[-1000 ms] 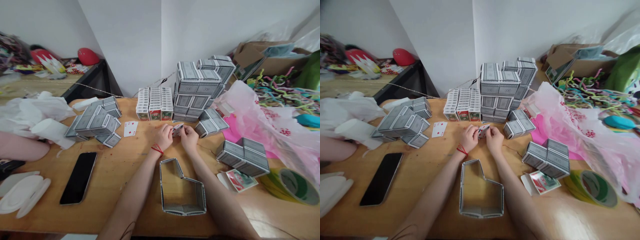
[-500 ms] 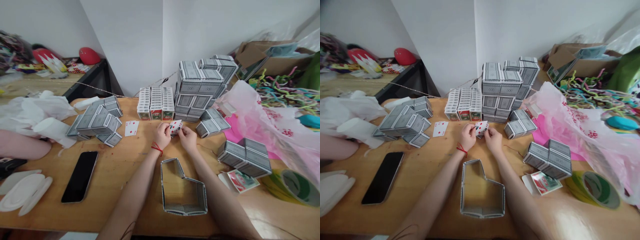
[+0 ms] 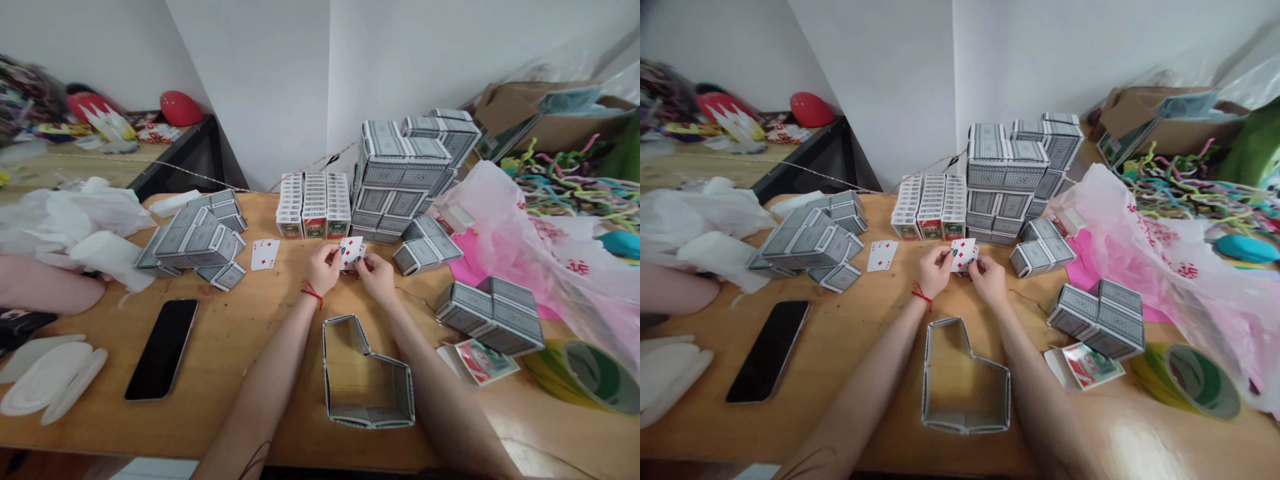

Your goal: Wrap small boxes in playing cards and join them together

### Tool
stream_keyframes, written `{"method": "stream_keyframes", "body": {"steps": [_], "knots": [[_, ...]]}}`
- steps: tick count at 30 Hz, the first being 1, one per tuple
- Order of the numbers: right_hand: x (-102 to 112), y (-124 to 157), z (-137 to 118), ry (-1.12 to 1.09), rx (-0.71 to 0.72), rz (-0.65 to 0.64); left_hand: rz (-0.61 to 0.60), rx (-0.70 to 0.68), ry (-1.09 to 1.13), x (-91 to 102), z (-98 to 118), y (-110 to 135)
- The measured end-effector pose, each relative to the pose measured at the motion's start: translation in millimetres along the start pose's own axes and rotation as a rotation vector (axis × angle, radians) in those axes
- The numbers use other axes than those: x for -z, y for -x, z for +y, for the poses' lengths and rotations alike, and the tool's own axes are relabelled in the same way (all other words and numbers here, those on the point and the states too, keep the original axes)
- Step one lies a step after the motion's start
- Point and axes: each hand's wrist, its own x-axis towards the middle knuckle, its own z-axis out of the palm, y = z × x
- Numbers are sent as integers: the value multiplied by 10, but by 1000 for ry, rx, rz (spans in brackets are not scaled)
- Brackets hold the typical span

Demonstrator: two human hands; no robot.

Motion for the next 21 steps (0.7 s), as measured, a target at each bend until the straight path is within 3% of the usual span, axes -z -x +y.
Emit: {"method": "stream_keyframes", "body": {"steps": [2, 8, 15, 21], "knots": [[-9, -1, -4, 40, 0, -12, 15, 31, 23, -4, -4, 1], [-2, 64, -109, 459, 33, 260, -44, 152, 165, -108, 44, 42], [-13, 25, -40, 207, 89, 124, 39, 266, 222, -53, 16, 9], [-6, 35, -44, 273, 57, 232, -51, 231, 244, -88, 42, 35]]}}
